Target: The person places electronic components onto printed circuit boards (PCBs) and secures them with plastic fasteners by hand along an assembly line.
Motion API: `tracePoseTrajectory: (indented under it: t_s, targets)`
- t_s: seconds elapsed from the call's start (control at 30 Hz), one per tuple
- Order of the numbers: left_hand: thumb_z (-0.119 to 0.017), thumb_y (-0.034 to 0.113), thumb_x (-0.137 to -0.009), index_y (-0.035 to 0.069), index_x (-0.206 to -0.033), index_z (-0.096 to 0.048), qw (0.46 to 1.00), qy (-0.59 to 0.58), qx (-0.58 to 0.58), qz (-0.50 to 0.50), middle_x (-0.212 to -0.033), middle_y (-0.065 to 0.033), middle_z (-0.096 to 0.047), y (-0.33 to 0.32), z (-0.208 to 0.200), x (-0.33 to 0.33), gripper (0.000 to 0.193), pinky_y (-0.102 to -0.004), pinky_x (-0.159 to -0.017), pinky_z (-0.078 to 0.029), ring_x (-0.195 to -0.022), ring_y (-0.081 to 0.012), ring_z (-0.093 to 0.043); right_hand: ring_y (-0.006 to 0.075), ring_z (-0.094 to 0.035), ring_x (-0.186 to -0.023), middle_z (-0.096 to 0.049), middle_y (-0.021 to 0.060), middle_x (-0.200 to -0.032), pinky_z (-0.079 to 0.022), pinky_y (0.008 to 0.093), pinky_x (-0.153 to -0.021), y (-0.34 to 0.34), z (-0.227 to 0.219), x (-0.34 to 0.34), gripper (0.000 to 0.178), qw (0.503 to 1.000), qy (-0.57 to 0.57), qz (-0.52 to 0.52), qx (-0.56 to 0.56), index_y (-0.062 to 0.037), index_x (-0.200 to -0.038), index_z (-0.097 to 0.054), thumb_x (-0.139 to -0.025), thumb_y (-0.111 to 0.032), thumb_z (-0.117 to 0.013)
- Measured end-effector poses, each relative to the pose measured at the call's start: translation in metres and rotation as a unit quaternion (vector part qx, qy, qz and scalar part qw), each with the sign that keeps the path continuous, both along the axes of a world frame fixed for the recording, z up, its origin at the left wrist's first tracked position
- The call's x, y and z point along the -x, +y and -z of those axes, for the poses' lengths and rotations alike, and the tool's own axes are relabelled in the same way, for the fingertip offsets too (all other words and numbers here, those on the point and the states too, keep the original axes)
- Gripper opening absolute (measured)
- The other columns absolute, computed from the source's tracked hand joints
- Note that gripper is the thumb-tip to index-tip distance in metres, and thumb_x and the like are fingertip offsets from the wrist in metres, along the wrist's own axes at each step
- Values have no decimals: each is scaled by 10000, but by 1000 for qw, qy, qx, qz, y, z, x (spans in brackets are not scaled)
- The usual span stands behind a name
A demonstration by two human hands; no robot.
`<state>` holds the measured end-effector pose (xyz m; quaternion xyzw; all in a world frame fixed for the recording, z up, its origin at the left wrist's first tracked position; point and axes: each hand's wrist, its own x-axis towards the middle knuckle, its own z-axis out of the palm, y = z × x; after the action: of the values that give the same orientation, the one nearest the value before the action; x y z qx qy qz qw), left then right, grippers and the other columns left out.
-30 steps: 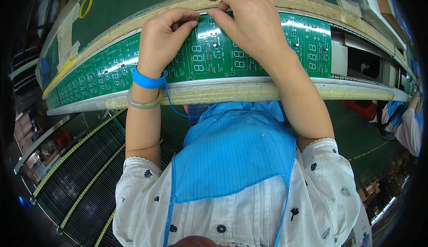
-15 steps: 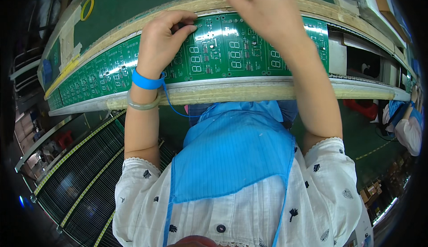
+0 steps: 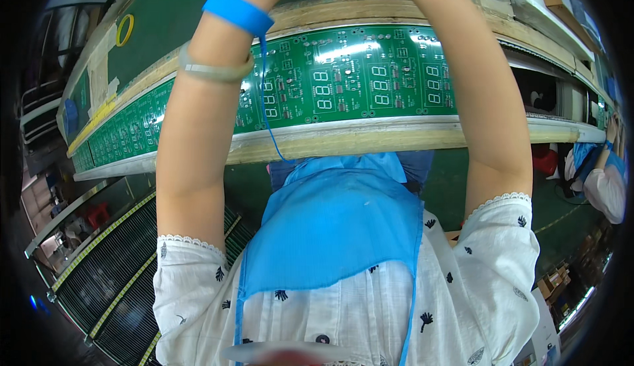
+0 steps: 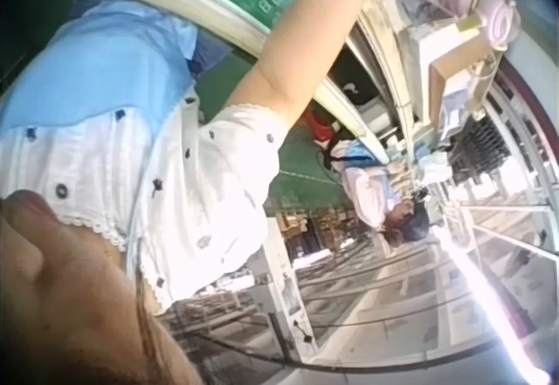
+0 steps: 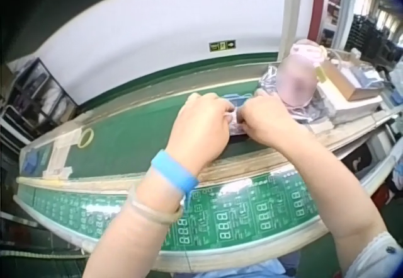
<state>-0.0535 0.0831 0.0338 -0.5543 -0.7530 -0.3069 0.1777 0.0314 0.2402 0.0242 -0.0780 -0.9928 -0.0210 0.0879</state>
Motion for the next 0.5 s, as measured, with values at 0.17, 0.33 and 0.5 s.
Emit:
tracePoseTrajectory:
  t_s: [0.17, 0.33, 0.5]
  targets:
    - [-630, 134, -792, 74, -748, -748, 985, 85, 123, -83, -845, -172, -704, 37, 22, 15, 140, -462, -771, -525, -875, -365, -644, 350, -629, -899, -705, 142, -837, -485, 502, -779, 13, 10, -5, 99, 983, 100, -78, 134, -98, -793, -732, -784, -132, -640]
    - [-635, 145, -788, 89, -734, -751, 989, 60, 115, -76, -796, -157, -706, 42, 30, 18, 140, -470, -751, -527, -818, -359, -653, 351, -631, -894, -707, 142, -859, -491, 480, -775, -2, 10, 3, 108, 996, 82, 20, -9, -77, -865, -699, -806, -91, -609]
    - [-627, 138, -792, 80, -759, -760, 993, 33, 92, -66, -793, -170, -704, 42, 25, 20, 149, -478, -749, -530, -805, -366, -656, 390, -646, -864, -711, 168, -890, -508, 471, -772, -2, 4, 0, 97, 990, 125, 16, 69, -48, -904, -676, -843, -80, -608]
